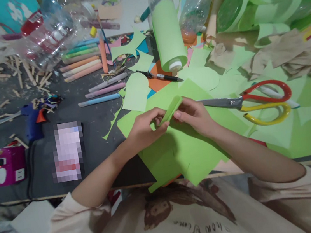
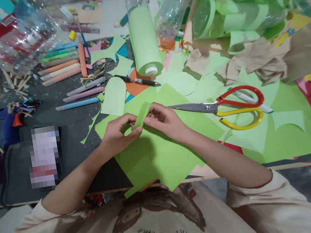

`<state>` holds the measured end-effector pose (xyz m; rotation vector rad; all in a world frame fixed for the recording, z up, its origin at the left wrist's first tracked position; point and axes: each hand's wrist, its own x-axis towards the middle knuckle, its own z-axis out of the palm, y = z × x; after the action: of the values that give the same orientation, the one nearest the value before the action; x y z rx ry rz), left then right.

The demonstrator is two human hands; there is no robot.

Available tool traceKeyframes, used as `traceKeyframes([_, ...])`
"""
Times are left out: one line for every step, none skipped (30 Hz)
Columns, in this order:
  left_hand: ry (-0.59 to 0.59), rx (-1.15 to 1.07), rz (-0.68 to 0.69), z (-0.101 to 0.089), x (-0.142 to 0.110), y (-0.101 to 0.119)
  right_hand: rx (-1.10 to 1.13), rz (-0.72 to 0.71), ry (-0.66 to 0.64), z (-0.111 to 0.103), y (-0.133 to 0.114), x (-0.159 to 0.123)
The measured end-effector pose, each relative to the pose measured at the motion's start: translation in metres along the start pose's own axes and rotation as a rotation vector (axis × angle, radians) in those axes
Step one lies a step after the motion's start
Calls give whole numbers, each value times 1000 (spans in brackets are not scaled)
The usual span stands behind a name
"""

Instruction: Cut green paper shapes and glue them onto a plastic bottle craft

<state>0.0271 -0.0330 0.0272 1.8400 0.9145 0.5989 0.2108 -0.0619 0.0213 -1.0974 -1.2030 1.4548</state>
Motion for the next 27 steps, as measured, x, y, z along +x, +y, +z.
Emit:
traceKeyframes([16,-17,-18,0,0,0,2,7,-4,0,1,0])
traceKeyframes([30,-33,-28,0,0,0,-3,17,-11,-1,2,0])
traceKeyframes([36,-48,-31,0,1,0,-11,27,-18,-1,3,-1])
traceKeyframes([36,-63,-28,1,1,0,-17,37,-26,-1,3,-1])
traceKeyframes([30,-78,-21,1,1,0,-19,46,-30,-2,3,-1])
traceKeyframes([24,-94,-12,1,1,0,-15,56,-33,-2,3,-1])
traceKeyframes([17,-107,-4,1,1,0,-6,65,-36,-2,3,-2])
traceKeyframes([12,-117,-2,2,1,0,6,74,-38,-1,3,-2])
traceKeyframes([15,-122,-2,2,1,0,20,83,-39,-1,3,-2])
traceKeyframes([17,-124,-4,2,1,0,30,90,-38,0,3,-2])
traceKeyframes([18,-124,-10,2,1,0,34,94,-33,1,3,-2])
traceKeyframes([17,-123,-15,2,1,0,33,96,-25,2,3,-2])
traceKeyframes([14,-122,-20,3,1,0,29,97,-17,2,3,-2])
traceKeyframes([11,-119,-24,3,1,0,23,99,-11,2,3,-2])
traceKeyframes([7,-113,-27,3,1,-1,19,102,-7,2,3,-2])
traceKeyframes([2,-105,-30,3,1,-2,18,106,-4,2,3,-1])
traceKeyframes([2,-96,-31,3,1,-3,21,111,-1,2,4,-1])
traceKeyframes([1,-86,-31,3,1,-4,25,115,3,1,4,0])
traceKeyframes([4,-78,-29,3,1,-5,31,119,9,1,3,0])
traceKeyframes([8,-72,-24,3,1,-5,37,123,14,0,3,1])
traceKeyframes([15,-65,-18,3,1,-5,45,125,18,0,2,2])
traceKeyframes([22,-53,-14,3,0,-4,54,127,20,-1,2,2])
traceKeyframes([30,-35,-9,2,0,-2,65,129,21,-1,2,3])
traceKeyframes([40,-11,-5,1,0,1,77,134,23,-1,1,3])
traceKeyframes([56,20,-2,0,0,4,89,140,26,-2,1,4])
traceKeyframes([77,55,0,-3,-1,8,100,146,29,-2,1,5])
traceKeyframes([110,92,-2,-8,-2,12,111,152,31,-3,1,5])
